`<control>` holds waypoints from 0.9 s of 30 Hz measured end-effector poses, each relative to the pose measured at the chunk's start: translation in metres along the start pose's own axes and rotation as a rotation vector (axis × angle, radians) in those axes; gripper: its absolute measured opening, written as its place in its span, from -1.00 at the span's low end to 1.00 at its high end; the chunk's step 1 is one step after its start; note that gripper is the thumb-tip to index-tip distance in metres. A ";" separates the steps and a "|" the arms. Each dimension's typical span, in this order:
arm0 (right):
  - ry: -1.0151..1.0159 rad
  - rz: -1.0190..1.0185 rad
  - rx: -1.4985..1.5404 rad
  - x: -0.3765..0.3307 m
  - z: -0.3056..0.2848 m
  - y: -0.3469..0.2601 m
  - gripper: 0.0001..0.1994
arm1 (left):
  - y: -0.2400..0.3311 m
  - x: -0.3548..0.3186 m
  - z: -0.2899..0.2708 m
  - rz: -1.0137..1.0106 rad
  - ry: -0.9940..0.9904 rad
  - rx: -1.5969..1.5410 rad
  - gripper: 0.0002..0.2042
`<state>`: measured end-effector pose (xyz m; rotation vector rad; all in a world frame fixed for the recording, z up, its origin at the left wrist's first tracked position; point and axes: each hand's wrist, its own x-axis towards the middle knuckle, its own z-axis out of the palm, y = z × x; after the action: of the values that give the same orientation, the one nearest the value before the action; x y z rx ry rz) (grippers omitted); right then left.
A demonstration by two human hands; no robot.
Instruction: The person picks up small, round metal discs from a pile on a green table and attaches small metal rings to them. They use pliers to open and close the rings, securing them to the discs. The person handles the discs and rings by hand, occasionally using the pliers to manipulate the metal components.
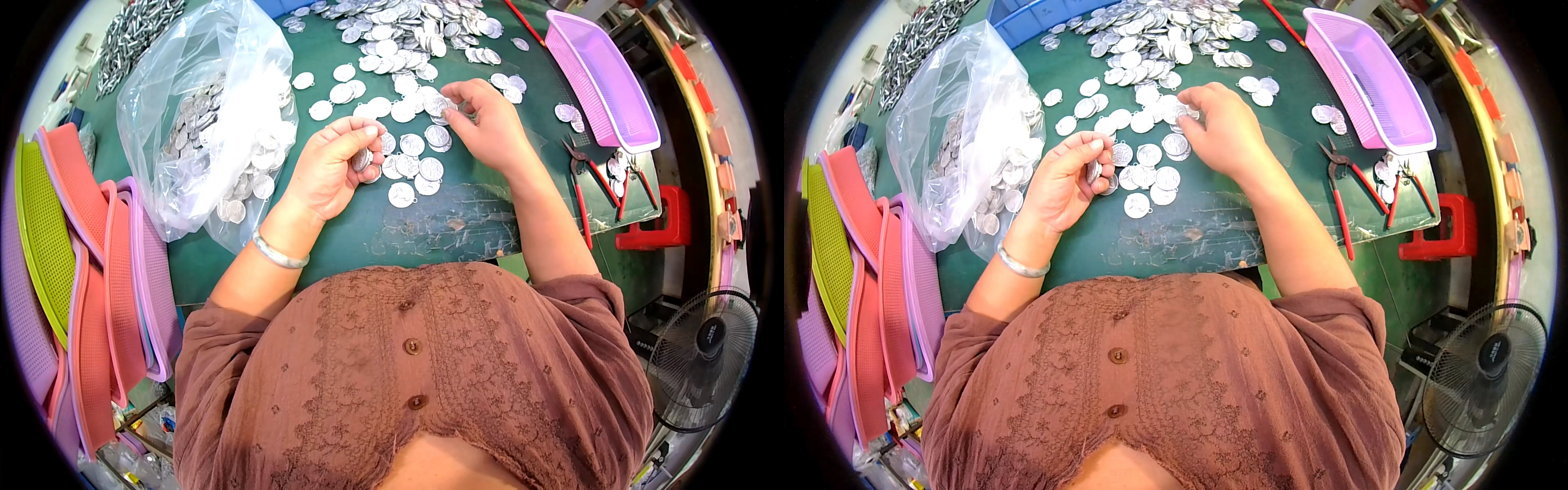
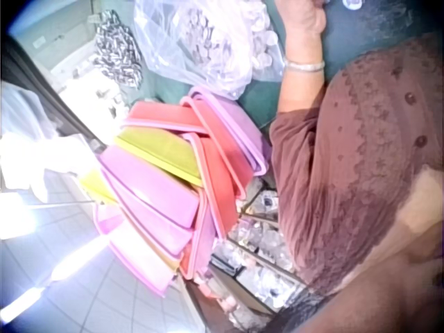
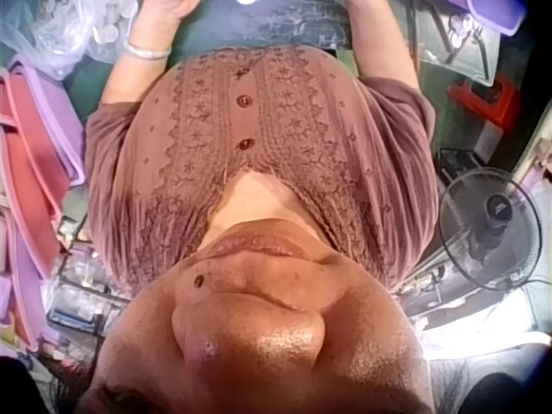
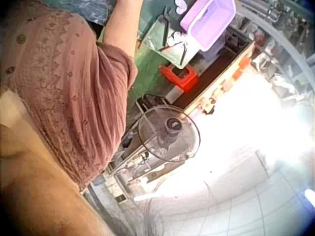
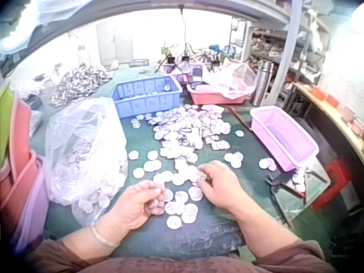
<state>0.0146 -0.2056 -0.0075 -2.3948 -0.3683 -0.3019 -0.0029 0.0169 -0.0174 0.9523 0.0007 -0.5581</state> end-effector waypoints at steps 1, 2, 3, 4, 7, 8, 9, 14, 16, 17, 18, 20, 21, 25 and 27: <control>0.016 -0.025 -0.039 0.000 0.001 0.001 -0.72 | 0.000 0.000 0.000 0.006 -0.018 -0.006 -0.84; 0.032 -0.050 -0.078 0.000 0.004 0.003 -0.70 | 0.000 0.000 0.001 -0.003 0.002 0.006 -0.84; 0.049 -0.074 -0.117 0.000 0.006 0.005 -0.68 | 0.002 -0.001 0.004 -0.012 0.021 0.019 -0.84; 0.048 -0.073 -0.148 0.000 0.008 0.006 -0.68 | 0.003 -0.002 0.007 -0.020 0.041 0.033 -0.84; 0.031 -0.066 -0.224 0.001 0.010 0.006 -0.68 | 0.004 -0.005 0.014 -0.025 0.082 0.098 -0.84; 0.015 -0.061 -0.237 0.002 0.010 0.004 -0.68 | 0.004 -0.005 0.014 -0.025 0.084 0.117 -0.84; 0.001 -0.055 -0.250 0.002 0.009 0.003 -0.69 | 0.004 -0.006 0.014 -0.025 0.086 0.136 -0.84; -0.001 -0.047 -0.230 0.002 0.011 0.004 -0.70 | 0.002 -0.005 0.013 -0.026 0.080 0.173 -0.85; 0.012 -0.051 -0.211 0.002 0.012 0.004 -0.69 | 0.002 -0.004 0.012 -0.025 0.086 0.183 -0.85; 0.022 -0.053 -0.200 0.002 0.013 0.003 -0.69 | 0.002 -0.004 0.012 -0.021 0.082 0.187 -0.85; 0.032 -0.054 -0.190 0.002 0.014 0.003 -0.69 | 0.001 -0.004 0.012 -0.019 0.076 0.190 -0.85; 0.019 -0.055 -0.213 0.002 0.014 0.001 -0.69 | 0.001 -0.004 0.012 -0.017 0.068 0.196 -0.85; 0.012 -0.056 -0.224 0.002 0.014 0.000 -0.69 | 0.001 -0.004 0.012 -0.017 0.066 0.200 -0.85; 0.033 -0.078 -0.195 0.004 0.015 0.003 -0.69 | 0.002 -0.005 0.014 -0.019 0.066 0.213 -0.85; 0.084 -0.120 -0.169 0.004 0.014 0.002 -0.69 | 0.001 -0.005 0.013 -0.014 0.064 0.212 -0.85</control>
<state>0.0208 -0.1972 -0.0178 -2.5202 -0.4644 -0.5046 -0.0097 0.0096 -0.0073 1.1773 0.0057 -0.5476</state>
